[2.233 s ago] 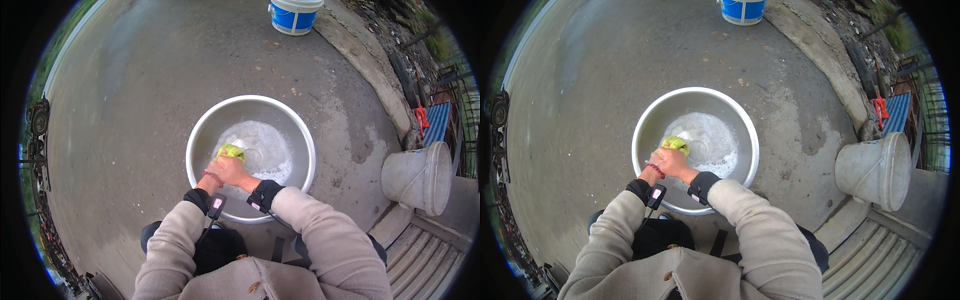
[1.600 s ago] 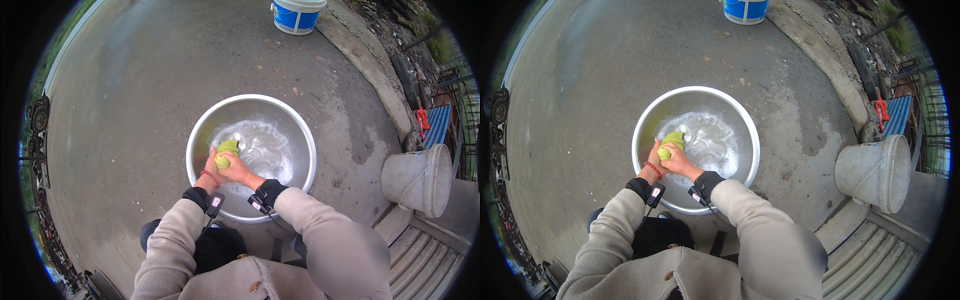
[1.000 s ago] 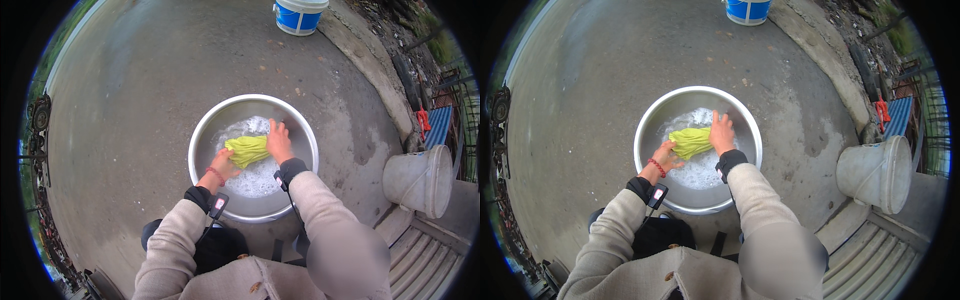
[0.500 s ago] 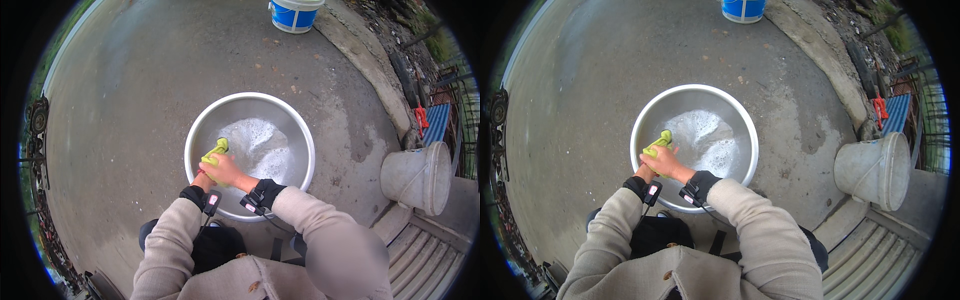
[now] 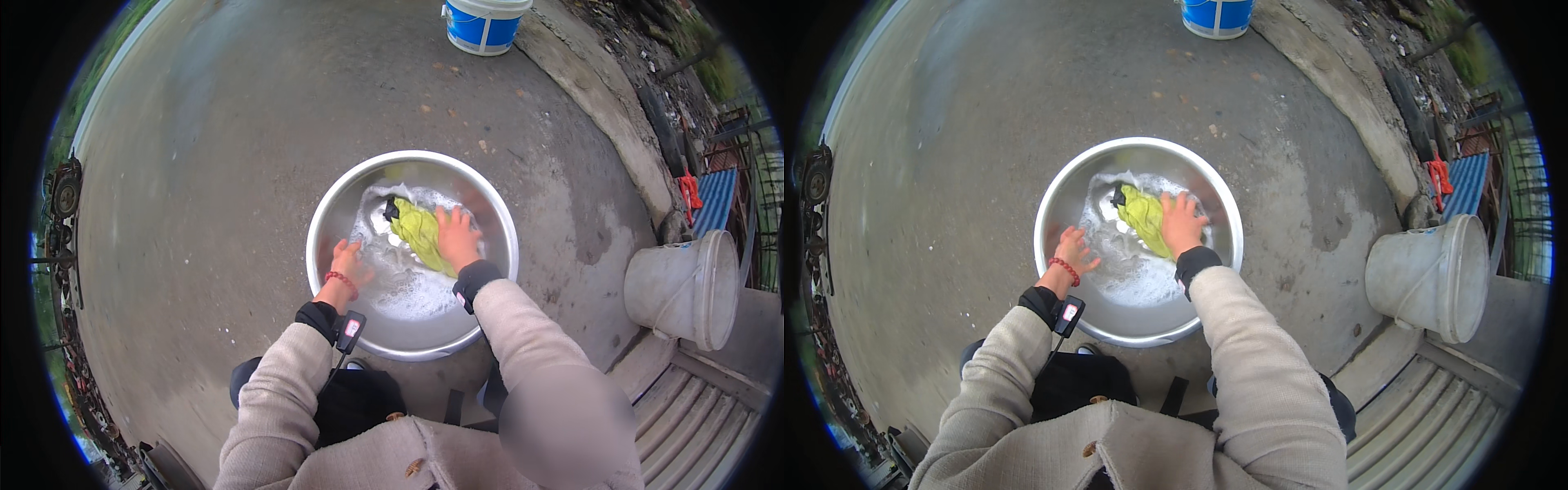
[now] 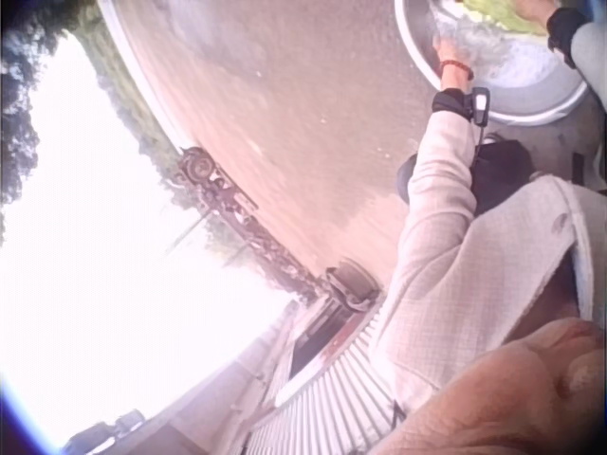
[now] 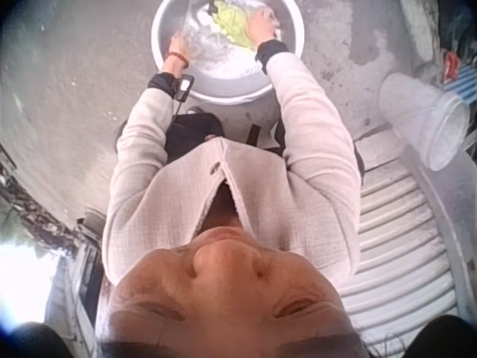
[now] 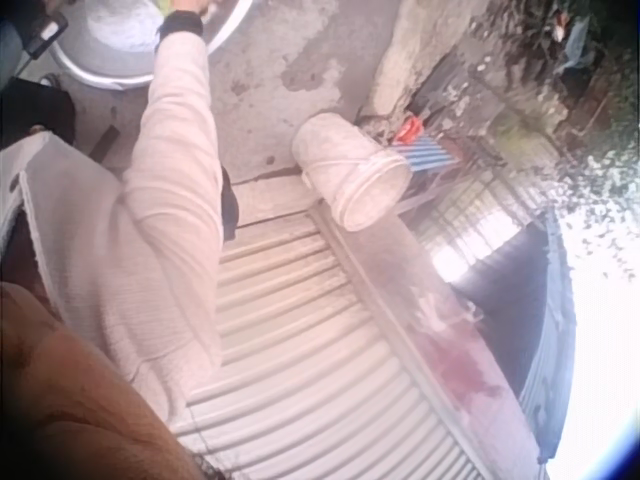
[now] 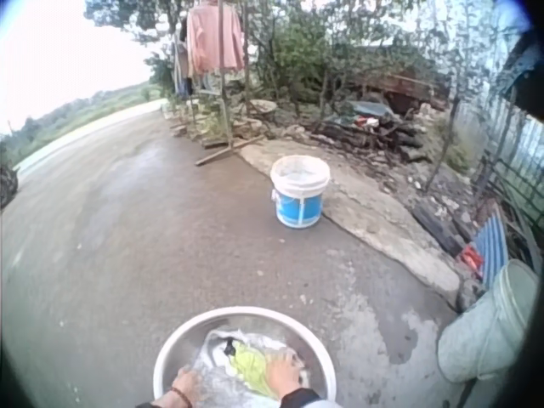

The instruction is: The person walks through a cluttered garage, picks up a metal basin and a yellow cloth, then moves outside. They fill the basin with water from a tap and hand-wash the cloth by scrubbing and wringing it repeatedly in the basin.

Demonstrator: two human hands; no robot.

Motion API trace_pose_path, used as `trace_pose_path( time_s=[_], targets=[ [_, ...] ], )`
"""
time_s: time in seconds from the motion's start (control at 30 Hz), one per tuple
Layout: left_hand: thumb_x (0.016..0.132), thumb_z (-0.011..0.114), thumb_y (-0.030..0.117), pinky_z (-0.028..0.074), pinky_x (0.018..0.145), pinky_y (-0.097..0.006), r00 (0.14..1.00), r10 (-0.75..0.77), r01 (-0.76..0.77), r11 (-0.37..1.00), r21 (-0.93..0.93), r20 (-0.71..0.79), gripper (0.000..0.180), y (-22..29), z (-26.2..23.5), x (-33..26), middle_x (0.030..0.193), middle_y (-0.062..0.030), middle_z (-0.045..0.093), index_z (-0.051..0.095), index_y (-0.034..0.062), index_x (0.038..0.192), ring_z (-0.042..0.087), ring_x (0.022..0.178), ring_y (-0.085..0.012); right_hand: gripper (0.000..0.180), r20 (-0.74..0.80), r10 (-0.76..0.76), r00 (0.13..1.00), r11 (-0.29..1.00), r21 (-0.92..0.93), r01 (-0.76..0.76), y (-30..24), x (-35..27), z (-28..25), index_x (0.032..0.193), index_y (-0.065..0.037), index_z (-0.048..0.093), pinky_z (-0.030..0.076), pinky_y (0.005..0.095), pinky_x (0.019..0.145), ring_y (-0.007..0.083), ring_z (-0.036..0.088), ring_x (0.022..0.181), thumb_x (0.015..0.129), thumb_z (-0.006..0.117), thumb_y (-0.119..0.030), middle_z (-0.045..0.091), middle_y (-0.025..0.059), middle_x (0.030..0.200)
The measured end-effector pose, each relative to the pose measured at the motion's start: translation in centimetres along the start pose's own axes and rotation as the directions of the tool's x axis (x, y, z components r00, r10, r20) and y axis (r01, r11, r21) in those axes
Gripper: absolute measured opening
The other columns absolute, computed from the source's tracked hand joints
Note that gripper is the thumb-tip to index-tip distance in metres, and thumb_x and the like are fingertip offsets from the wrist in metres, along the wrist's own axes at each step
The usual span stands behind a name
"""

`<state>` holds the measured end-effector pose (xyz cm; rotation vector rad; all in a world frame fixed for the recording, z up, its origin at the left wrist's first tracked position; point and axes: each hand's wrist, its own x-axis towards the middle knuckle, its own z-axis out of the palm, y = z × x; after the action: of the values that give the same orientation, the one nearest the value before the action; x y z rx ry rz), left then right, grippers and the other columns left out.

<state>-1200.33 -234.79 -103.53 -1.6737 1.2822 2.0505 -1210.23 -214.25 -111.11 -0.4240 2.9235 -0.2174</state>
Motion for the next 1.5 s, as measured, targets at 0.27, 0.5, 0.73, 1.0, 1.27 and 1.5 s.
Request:
trace_pose_path(
  time_s=[0.27,0.5,0.73,1.0,1.27,1.5],
  targets=[
    [0.091,0.037,0.061,0.014,0.100,-0.074,0.766,-0.373,0.465,0.884,-0.052,0.524,0.071,-3.1,-2.0,2.4,0.154,-0.0148,0.010,0.016,0.0244,0.148,0.009,0.140,-0.0417,0.022,0.164,-0.369,0.915,-0.098,0.972,-0.213,-9.1,-5.6,-1.6,0.072,-0.010,0.037,0.042,0.0243,0.054,0.0102,0.053,0.060,0.080,0.057,-0.005,0.057,0.0045,0.073],
    [0.093,0.051,0.027,0.050,0.086,-0.036,0.894,0.024,-0.034,0.999,0.015,0.447,0.039,-4.0,-2.5,4.0,0.114,-0.0085,0.059,0.046,0.0092,0.128,0.061,0.100,-0.0226,0.022,-0.088,-0.277,0.957,0.423,0.883,0.204,-10.9,-3.6,-4.7,0.098,-0.005,0.052,0.045,0.0382,0.082,0.0334,0.056,0.096,0.077,0.059,-0.006,0.058,0.0146,0.097],
    [0.090,0.055,0.015,0.045,0.086,-0.047,0.894,0.071,-0.106,0.993,0.053,0.442,0.040,-1.4,-1.6,0.9,0.112,0.0006,0.052,0.046,0.0181,0.129,0.047,0.107,-0.0143,0.033,0.516,-0.246,0.821,0.730,0.655,-0.193,-1.8,-0.8,0.7,0.108,-0.009,0.054,0.044,0.0389,0.088,0.0307,0.052,0.108,0.078,0.065,-0.021,0.052,0.0168,0.120],
    [0.090,0.054,0.011,0.048,0.060,-0.033,0.942,-0.263,0.136,0.867,0.479,0.208,0.052,-3.9,-2.1,2.6,0.105,-0.0087,0.057,0.035,0.0202,0.137,0.055,0.081,-0.0143,0.041,0.006,-0.048,0.999,0.986,0.159,0.046,-3.6,-2.6,0.5,0.109,-0.008,0.054,0.046,0.0383,0.086,0.0294,0.057,0.095,0.075,0.070,-0.026,0.056,0.0151,0.115],
    [0.084,0.064,0.027,0.043,0.051,-0.029,0.918,-0.030,-0.357,0.377,0.855,0.396,0.024,-4.3,-3.3,4.1,0.077,-0.0047,0.062,0.064,0.0048,0.093,0.056,0.059,-0.0155,0.031,0.471,-0.471,0.746,0.223,0.882,-0.416,-3.0,1.1,-3.1,0.102,-0.006,0.052,0.049,0.0323,0.069,0.0153,0.058,0.081,0.079,0.065,-0.020,0.059,0.0067,0.090],
    [0.086,0.058,0.032,0.048,0.079,-0.036,0.912,0.221,-0.397,0.265,0.879,0.345,0.033,-3.6,-3.7,5.2,0.095,-0.0102,0.066,0.063,0.0047,0.103,0.060,0.090,-0.0218,0.042,-0.120,0.002,0.993,1.000,-0.018,-0.004,-0.1,0.6,-3.2,0.110,-0.010,0.053,0.050,0.0378,0.072,0.0276,0.058,0.095,0.074,0.071,-0.023,0.053,0.0146,0.116]
  ],
)
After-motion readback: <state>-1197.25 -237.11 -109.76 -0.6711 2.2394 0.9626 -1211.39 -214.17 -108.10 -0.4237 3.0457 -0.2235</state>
